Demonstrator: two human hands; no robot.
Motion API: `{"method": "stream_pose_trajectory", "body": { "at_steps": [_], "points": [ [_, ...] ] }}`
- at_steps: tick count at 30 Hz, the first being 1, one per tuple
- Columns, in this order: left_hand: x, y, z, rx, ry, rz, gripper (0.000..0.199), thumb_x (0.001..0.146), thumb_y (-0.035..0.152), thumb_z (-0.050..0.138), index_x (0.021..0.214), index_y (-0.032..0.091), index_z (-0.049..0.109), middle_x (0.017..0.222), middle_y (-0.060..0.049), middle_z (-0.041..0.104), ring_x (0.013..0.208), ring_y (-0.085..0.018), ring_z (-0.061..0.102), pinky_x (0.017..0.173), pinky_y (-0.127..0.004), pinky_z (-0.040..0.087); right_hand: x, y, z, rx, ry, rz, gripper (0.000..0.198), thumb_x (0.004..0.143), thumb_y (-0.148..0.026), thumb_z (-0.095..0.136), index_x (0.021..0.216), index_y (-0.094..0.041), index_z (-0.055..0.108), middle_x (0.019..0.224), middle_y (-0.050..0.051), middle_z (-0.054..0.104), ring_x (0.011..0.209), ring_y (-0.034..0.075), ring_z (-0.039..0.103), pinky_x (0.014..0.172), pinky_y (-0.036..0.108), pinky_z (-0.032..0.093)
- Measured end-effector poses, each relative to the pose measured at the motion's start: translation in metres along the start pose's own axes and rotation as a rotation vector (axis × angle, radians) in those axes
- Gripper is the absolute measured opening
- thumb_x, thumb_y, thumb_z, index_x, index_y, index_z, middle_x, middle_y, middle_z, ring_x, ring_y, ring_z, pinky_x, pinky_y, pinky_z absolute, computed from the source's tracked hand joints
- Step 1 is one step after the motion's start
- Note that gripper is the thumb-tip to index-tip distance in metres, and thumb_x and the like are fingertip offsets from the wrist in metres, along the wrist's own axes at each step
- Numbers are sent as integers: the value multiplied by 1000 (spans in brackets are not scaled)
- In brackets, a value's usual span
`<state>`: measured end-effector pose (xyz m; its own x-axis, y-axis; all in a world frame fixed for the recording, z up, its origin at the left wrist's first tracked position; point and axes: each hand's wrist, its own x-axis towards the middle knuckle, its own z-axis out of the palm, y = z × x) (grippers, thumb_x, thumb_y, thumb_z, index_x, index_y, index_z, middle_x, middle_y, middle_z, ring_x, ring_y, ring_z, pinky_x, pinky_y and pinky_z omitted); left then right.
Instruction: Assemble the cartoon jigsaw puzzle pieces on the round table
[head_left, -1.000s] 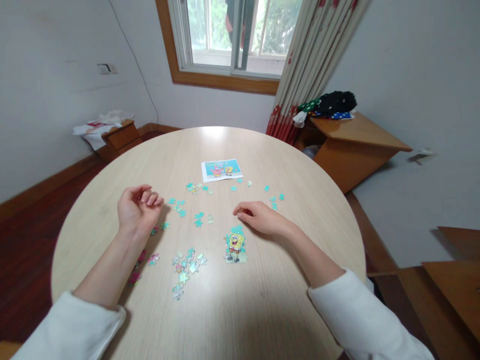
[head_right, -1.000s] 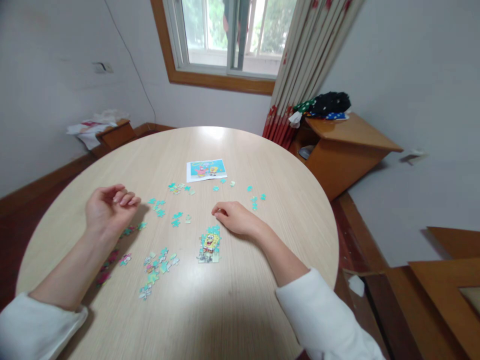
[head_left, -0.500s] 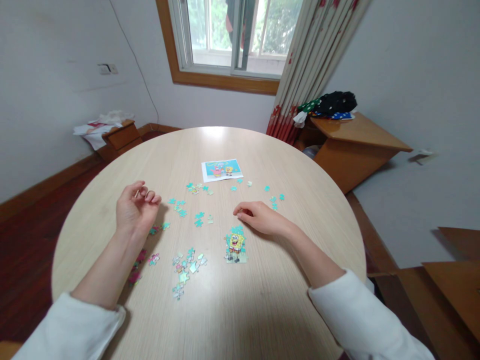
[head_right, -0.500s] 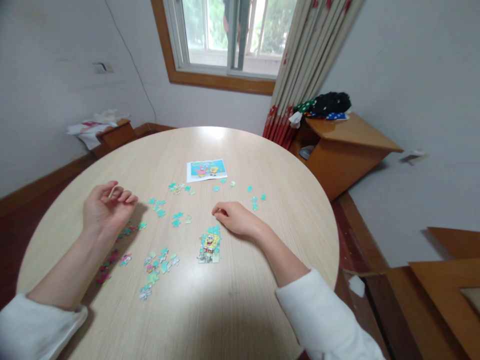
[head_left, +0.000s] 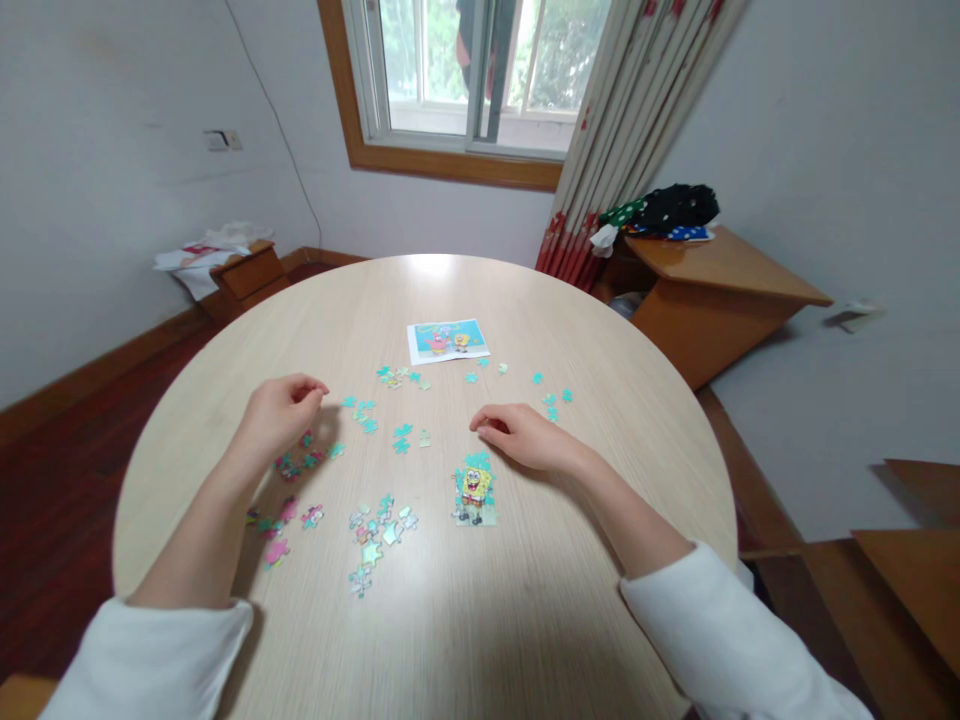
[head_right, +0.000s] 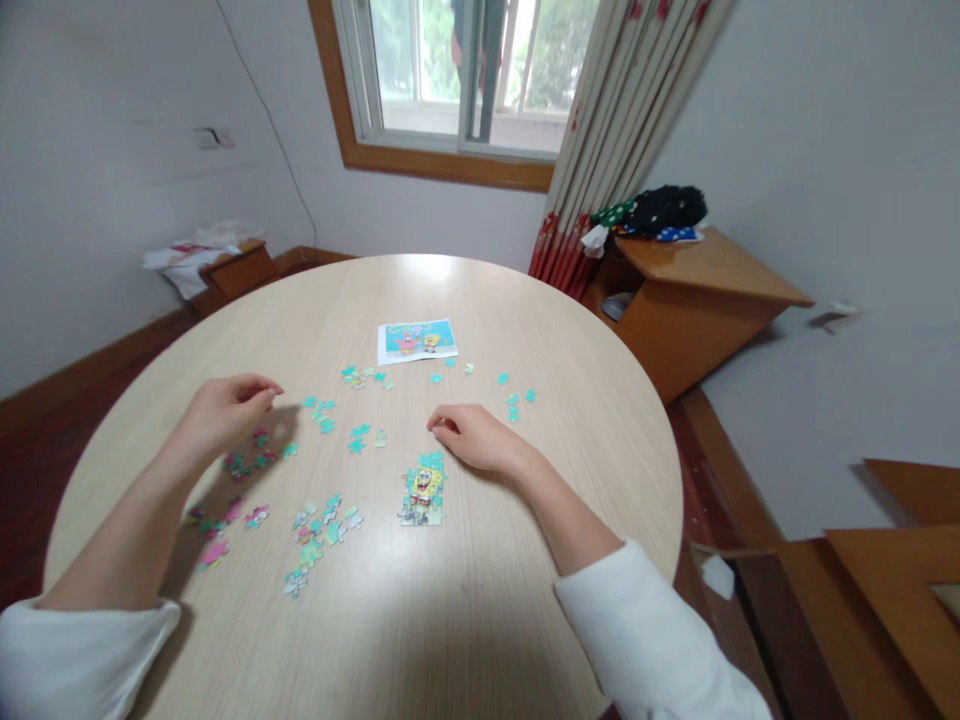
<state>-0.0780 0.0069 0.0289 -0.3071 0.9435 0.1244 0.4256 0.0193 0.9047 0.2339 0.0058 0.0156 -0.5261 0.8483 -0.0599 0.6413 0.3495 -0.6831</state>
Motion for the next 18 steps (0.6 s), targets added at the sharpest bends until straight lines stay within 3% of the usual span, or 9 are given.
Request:
{"method": "stream_pose_trajectory", "body": {
  "at_steps": [2, 5, 9, 18],
  "points": [
    [-4, 2, 7, 248, -36, 47, 8, 61, 20, 57, 56, 20, 63, 48, 1, 57, 50, -14, 47, 48, -25, 30, 0, 0, 0, 1, 2, 1, 21, 88, -14, 47, 93, -15, 67, 88, 6, 68, 77, 14, 58, 72, 25, 41],
    [-10, 7, 15, 415, -135, 94, 11, 62, 27, 55, 60, 21, 65, 51, 1, 58, 52, -16, 50, 53, -27, 33, -1, -1, 0, 5, 3, 4, 21, 87, -13, 47, 93, -15, 67, 88, 6, 68, 77, 14, 57, 72, 26, 41],
    [-12, 6, 15, 469, -158, 110, 9, 60, 29, 57, 57, 21, 62, 51, 1, 55, 51, -16, 49, 53, -28, 33, -1, -2, -1, 7, 0, 3, 21, 87, -12, 47, 94, -15, 67, 89, 6, 69, 77, 14, 57, 72, 26, 41],
    [-7, -3, 14, 446, -52, 208, 8, 63, 29, 56, 61, 22, 61, 56, -1, 57, 52, -17, 48, 54, -28, 34, -1, -3, -1, -6, -1, 9, 21, 87, -12, 47, 94, -15, 67, 89, 6, 69, 76, 14, 57, 71, 25, 41]
  ]
}}
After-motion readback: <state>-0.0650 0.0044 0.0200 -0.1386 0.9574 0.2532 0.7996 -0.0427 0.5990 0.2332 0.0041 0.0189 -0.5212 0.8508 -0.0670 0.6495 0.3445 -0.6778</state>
